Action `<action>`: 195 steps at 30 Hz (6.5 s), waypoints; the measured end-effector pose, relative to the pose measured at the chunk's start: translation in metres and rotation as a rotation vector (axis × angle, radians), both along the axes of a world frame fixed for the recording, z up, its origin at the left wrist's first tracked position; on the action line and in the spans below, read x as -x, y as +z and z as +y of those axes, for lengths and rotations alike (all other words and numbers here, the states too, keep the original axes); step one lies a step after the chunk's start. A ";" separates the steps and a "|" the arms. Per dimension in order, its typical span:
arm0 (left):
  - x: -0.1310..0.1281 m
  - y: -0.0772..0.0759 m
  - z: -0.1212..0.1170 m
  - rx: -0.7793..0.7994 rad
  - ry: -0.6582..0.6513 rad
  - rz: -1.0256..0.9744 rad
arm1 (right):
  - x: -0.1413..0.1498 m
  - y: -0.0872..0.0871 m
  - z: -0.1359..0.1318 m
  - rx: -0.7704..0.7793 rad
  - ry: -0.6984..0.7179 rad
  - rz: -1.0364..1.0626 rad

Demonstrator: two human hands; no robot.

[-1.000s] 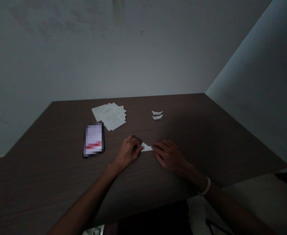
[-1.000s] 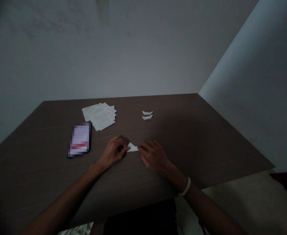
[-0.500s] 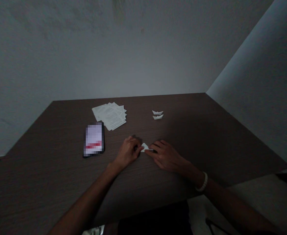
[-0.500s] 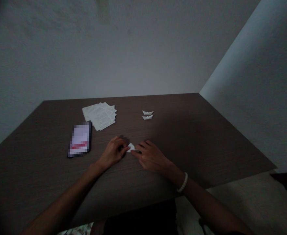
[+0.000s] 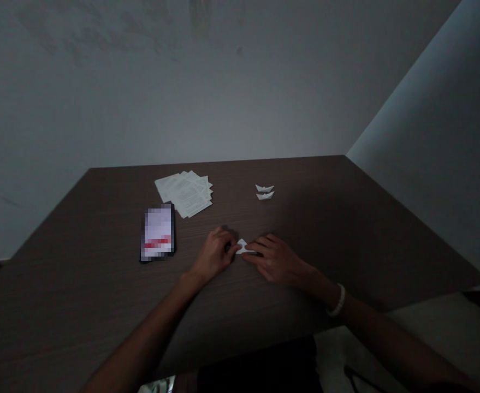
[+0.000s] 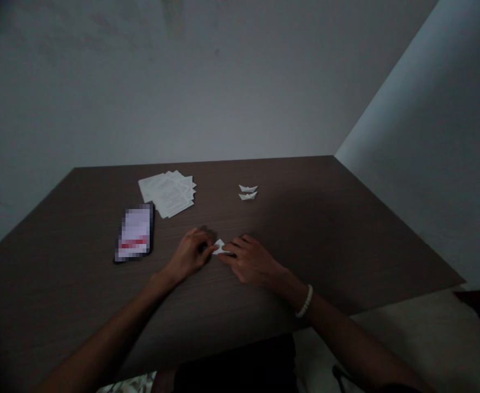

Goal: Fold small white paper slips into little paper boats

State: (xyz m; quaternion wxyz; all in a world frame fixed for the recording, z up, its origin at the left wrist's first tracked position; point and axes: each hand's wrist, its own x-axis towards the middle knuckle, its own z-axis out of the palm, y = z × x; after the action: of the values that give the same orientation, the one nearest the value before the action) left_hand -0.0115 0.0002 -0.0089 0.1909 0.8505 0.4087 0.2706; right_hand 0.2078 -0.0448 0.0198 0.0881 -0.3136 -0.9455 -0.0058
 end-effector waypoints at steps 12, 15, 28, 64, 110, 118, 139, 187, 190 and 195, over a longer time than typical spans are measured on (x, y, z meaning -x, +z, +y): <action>0.002 0.014 -0.006 -0.018 -0.013 0.061 | -0.001 -0.005 -0.003 0.047 -0.045 0.093; 0.002 0.015 -0.006 0.000 -0.019 0.084 | -0.001 -0.008 -0.002 0.035 -0.043 0.122; 0.007 0.016 -0.004 0.098 0.035 0.116 | -0.002 -0.009 -0.001 0.051 -0.036 0.163; 0.005 0.021 -0.004 0.099 -0.007 0.087 | 0.004 -0.018 0.015 0.149 -0.426 0.458; 0.002 0.011 -0.004 0.004 0.146 0.105 | 0.025 -0.001 -0.008 -0.019 -0.307 0.135; 0.001 0.013 -0.006 0.006 0.157 0.111 | 0.027 -0.013 -0.012 -0.022 -0.210 0.112; 0.001 0.014 -0.008 -0.013 0.168 0.175 | -0.011 -0.019 -0.016 -0.037 -0.275 0.169; -0.001 0.029 -0.024 -0.332 -0.029 0.473 | -0.007 -0.020 -0.016 0.020 -0.227 0.246; -0.001 0.023 -0.022 -0.332 -0.022 0.422 | -0.008 -0.021 -0.015 0.021 -0.219 0.268; -0.004 0.015 -0.016 -0.232 0.082 0.265 | -0.011 -0.023 -0.013 0.024 -0.211 0.270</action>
State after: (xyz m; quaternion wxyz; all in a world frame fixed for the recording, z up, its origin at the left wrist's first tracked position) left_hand -0.0079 -0.0158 0.0063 0.0247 0.8776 0.4307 0.2089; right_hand 0.2186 -0.0575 -0.0037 0.2094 -0.4100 -0.8869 0.0386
